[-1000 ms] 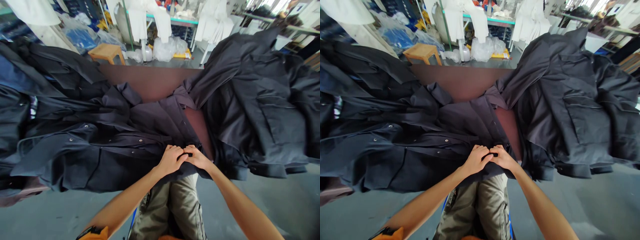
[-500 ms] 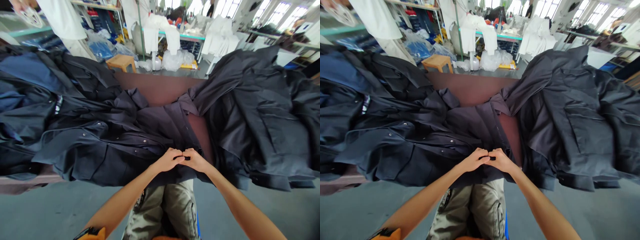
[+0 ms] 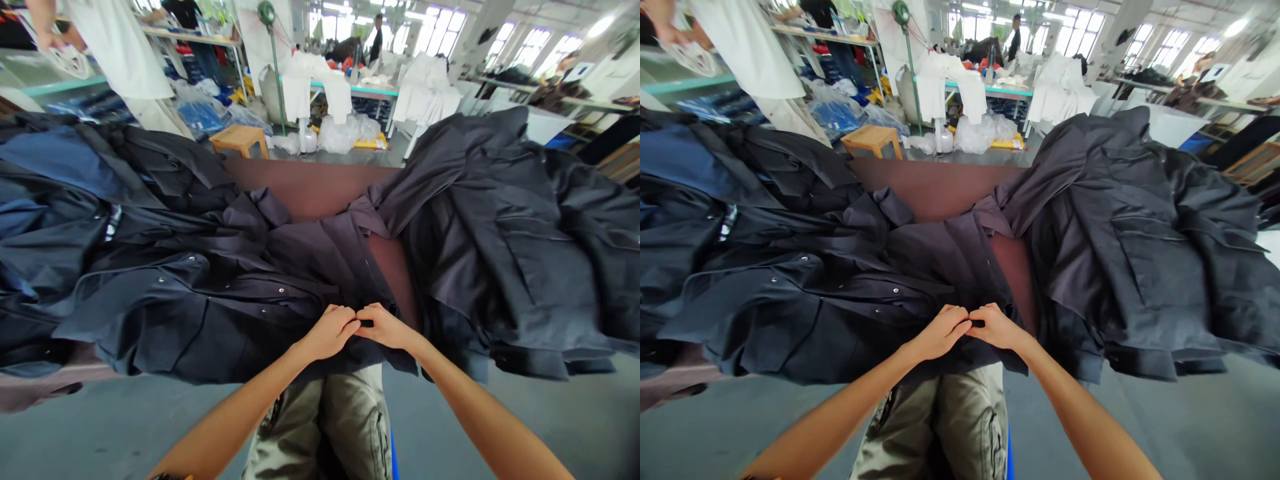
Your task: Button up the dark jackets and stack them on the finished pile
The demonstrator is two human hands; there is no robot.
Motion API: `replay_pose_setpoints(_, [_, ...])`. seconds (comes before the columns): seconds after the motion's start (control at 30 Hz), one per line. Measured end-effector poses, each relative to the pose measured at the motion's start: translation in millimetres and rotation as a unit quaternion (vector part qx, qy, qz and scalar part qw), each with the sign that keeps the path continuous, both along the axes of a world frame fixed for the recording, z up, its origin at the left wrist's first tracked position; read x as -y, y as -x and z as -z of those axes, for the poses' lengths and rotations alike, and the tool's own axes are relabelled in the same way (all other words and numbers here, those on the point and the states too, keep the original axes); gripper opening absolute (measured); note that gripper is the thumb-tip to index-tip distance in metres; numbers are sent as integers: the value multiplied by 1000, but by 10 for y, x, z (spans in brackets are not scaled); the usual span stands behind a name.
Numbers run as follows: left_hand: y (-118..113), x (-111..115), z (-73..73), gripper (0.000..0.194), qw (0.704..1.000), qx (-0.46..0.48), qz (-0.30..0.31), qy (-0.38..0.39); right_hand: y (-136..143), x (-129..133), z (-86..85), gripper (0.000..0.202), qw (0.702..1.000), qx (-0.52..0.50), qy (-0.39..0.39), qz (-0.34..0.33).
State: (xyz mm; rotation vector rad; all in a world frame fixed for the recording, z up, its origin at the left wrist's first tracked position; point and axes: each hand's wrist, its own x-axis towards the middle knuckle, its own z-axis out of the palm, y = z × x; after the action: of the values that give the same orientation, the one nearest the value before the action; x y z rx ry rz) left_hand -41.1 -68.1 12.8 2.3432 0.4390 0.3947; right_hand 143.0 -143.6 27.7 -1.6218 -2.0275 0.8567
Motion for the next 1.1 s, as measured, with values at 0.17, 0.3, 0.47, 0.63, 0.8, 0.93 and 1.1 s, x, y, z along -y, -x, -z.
replay_pose_setpoints(0.17, [25,-12,41,23,999,21,5,-47,39,46,38,13,1000,-2,-14,12])
replay_pose_setpoints(0.3, [19,-56,83,25,998,52,11,18,49,65,-47,16,1000,-11,10,-13])
replay_pose_setpoints(0.47, [33,-41,15,33,996,40,5,75,2,24,-67,25,1000,-5,2,-24])
replay_pose_setpoints(0.63, [54,-26,-8,27,999,23,17,34,-14,41,23,30,999,-12,-31,-11])
replay_pose_setpoints(0.8, [35,38,-29,27,997,-3,6,-78,-25,69,88,27,998,-50,-39,13])
replay_pose_setpoints(0.93, [9,109,-89,30,986,-58,-31,-153,-59,20,148,35,999,-30,-30,-9])
replay_pose_setpoints(1.1, [-8,128,-119,30,983,-87,-37,-160,-61,-5,210,39,998,-32,-49,-6])
